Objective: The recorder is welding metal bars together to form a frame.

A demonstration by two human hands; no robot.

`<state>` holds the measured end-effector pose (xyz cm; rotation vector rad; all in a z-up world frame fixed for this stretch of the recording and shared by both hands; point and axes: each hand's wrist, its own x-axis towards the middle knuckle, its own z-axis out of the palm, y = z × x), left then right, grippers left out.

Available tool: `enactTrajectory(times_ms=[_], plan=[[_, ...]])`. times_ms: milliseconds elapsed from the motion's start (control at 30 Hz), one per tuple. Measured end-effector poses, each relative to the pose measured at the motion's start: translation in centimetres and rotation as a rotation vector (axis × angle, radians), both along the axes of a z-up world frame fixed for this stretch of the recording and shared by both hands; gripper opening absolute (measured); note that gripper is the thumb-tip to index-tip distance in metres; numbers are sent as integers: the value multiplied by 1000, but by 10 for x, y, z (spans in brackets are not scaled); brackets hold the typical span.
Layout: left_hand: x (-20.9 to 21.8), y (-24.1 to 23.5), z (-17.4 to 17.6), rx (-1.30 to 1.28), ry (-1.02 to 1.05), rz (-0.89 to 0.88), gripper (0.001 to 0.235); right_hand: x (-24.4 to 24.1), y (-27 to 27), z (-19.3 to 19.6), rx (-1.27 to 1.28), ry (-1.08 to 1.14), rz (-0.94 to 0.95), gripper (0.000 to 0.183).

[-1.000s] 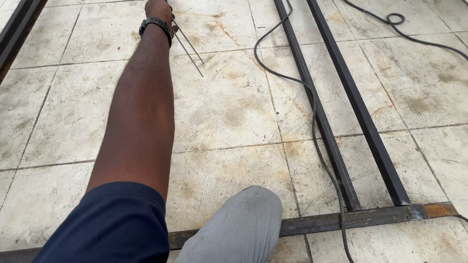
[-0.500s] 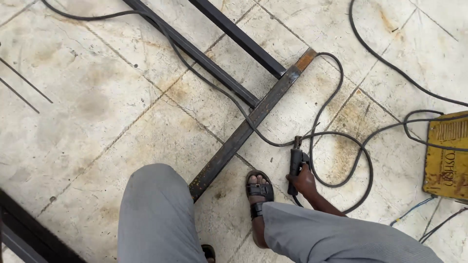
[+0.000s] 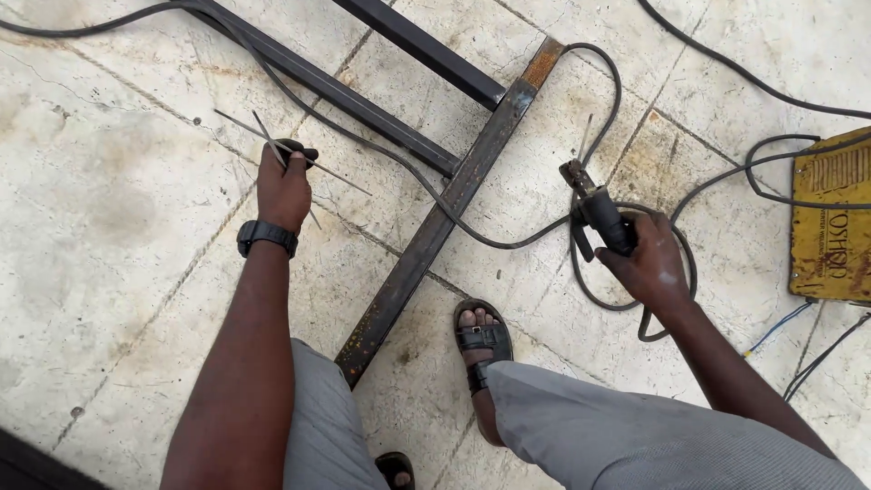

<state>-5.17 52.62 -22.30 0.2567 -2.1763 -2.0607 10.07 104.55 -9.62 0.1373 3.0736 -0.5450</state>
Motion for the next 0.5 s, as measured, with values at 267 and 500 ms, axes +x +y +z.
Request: enactTrajectory(times_ms=[267,500], plan=[[-3,25,7,-54,-68,35,7,-100,22,146,99,13,61,71],[-9,42,4,-83,-7,121,9,-151,31,88,-651,-210,-187,70]])
